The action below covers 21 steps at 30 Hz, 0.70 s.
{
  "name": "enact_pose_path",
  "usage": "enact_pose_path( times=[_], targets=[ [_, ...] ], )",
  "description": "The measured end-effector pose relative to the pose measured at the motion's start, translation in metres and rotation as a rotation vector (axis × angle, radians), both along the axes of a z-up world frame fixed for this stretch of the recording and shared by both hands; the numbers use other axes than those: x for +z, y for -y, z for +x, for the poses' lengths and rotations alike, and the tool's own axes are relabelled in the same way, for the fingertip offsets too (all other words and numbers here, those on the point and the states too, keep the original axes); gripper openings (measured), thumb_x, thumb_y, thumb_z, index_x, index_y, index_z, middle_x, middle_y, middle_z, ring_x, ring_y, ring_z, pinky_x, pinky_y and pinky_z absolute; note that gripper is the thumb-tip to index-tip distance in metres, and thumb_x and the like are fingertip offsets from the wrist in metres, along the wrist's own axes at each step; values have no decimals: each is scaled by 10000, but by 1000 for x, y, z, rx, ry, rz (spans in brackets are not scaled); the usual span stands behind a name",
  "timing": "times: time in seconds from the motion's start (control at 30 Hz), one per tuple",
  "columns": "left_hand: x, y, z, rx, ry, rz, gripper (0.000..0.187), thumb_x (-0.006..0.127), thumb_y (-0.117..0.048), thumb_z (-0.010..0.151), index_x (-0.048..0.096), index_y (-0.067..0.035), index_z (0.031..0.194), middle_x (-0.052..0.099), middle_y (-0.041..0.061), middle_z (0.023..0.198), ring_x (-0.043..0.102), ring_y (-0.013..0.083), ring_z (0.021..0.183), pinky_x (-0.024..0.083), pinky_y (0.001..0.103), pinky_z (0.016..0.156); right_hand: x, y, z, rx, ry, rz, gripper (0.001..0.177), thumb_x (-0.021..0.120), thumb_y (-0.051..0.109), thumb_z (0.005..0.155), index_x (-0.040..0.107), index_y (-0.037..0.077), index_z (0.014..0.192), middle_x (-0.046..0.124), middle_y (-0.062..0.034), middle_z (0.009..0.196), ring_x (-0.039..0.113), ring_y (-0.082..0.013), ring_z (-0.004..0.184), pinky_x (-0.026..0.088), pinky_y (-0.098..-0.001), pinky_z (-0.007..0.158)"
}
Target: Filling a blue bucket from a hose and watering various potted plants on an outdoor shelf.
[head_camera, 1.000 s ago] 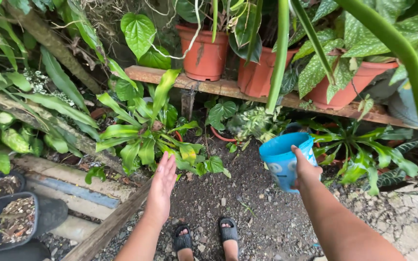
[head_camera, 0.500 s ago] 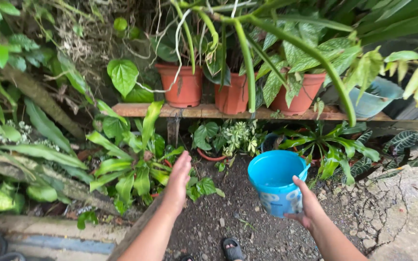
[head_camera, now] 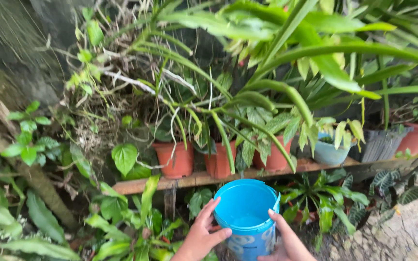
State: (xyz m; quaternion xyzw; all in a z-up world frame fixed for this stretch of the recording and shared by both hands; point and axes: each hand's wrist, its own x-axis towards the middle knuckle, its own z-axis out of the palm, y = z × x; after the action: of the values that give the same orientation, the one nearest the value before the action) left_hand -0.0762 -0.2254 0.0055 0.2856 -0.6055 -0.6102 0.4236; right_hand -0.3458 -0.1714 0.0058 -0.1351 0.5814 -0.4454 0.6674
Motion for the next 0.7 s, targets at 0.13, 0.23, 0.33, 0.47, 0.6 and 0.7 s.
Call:
enact_pose_path(
  times=[0.13,0.23,0.33,0.47,0.6,0.7],
  targets=[
    [-8,32,3,-19,-10,-240,941,928,-125,790,416,-126,1579,72,130,1727,219,286,1584,313,457,1231,-14,30,-12,33,171,-214,917,677,646,768,457,144,1503,607,-192,1502,632,-424,1274,554,-607,950],
    [12,35,7,68,149,-207,988,978,-141,680,472,-148,1529,107,108,1692,314,263,1544,381,429,1208,21,19,4,2,203,-167,852,663,580,768,464,232,1519,629,-125,1471,658,-433,1258,535,-597,1035],
    [11,46,12,-53,-44,-157,743,948,-111,683,574,-92,1324,216,108,1669,375,269,1504,428,434,1194,38,20,9,15,166,-118,838,642,585,778,426,279,1527,611,-148,1500,637,-450,1298,517,-623,1065],
    [29,33,22,23,8,-173,504,938,-50,680,493,-50,918,376,142,1607,517,265,1382,554,434,1048,45,14,16,165,331,-104,911,650,645,793,418,184,1543,580,-229,1530,603,-444,1328,505,-579,1070],
    [65,5,34,79,146,52,481,897,-88,634,485,-76,880,369,27,1636,662,276,1221,643,452,828,54,0,35,69,-299,-87,925,597,656,935,193,317,1695,201,-30,1717,254,-497,1483,290,-709,1142],
    [23,24,43,111,182,-166,500,953,-83,669,523,-72,924,348,78,1601,560,208,1313,608,367,995,21,5,34,78,-1047,-647,1055,795,564,780,283,88,1570,382,-183,1584,380,-323,1508,336,-474,1221]
  ],
)
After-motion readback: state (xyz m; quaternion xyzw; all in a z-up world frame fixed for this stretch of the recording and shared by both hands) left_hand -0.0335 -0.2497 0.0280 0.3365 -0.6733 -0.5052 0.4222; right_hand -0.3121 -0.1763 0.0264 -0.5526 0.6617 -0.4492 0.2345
